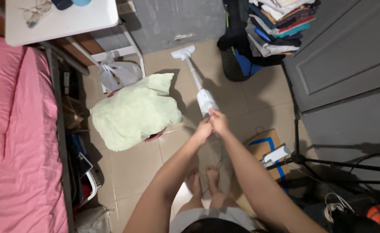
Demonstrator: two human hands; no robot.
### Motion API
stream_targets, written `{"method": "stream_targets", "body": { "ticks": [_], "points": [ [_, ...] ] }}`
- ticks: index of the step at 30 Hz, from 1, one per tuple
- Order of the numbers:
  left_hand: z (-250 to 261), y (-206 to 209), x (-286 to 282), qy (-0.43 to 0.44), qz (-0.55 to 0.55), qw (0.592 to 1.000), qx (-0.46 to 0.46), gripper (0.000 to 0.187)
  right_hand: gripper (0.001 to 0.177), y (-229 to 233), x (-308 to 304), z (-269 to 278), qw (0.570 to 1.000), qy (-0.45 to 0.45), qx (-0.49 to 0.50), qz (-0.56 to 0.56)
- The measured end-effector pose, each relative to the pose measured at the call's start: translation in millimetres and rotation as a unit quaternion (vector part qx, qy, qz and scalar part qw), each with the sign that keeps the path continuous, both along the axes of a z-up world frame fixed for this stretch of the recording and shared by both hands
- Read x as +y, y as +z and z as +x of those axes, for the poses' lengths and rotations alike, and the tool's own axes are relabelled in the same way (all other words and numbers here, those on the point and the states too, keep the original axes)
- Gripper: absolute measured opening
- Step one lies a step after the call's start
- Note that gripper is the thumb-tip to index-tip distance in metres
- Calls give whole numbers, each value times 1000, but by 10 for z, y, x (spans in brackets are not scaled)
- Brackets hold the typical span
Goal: The person moves a stack of clothes and a pillow before assembling a vacuum cleaner by hand. They then disassemble the extension tubes and floor nozzle to attach a crevice tool to the main body.
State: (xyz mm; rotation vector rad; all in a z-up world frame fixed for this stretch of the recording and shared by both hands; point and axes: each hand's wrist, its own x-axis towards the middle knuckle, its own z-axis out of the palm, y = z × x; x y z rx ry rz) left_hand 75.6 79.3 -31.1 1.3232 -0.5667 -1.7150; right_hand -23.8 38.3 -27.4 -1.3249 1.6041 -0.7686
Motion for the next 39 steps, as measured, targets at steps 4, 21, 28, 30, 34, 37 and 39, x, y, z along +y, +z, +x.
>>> {"method": "stream_targets", "body": {
  "ticks": [4, 21, 28, 30, 34, 37, 39],
  "points": [
    [-134, 204, 148, -73, 18, 997, -10, 43, 31, -457, 162, -486, 992, 2, -100, 76],
    [-1753, 1060, 2184, -677, 64, 725, 110, 58, 35, 2092, 3262, -2000, 947, -73, 59, 307],
    [-1653, 1566, 2173, -730, 141, 664, 83, 63, 49, 1819, 3782, -2168, 985, -12, 94, 141],
    [-1625, 1448, 2097, -726, 121, 672, 83, 67, 44, 1776, 3636, -1987, 973, -86, 71, 204],
    [-1530, 1176, 1799, -661, 121, 739, 49, 65, 35, 1044, 3196, -1914, 992, -73, 32, 102],
    [-1581, 493, 1596, -533, 30, 845, -5, 51, 35, 620, 2676, -1811, 842, -233, -461, 152],
    [-1950, 315, 1429, -615, -49, 731, -292, 45, 29, -39, 2246, -1753, 900, -204, -368, 117]
  ]
}}
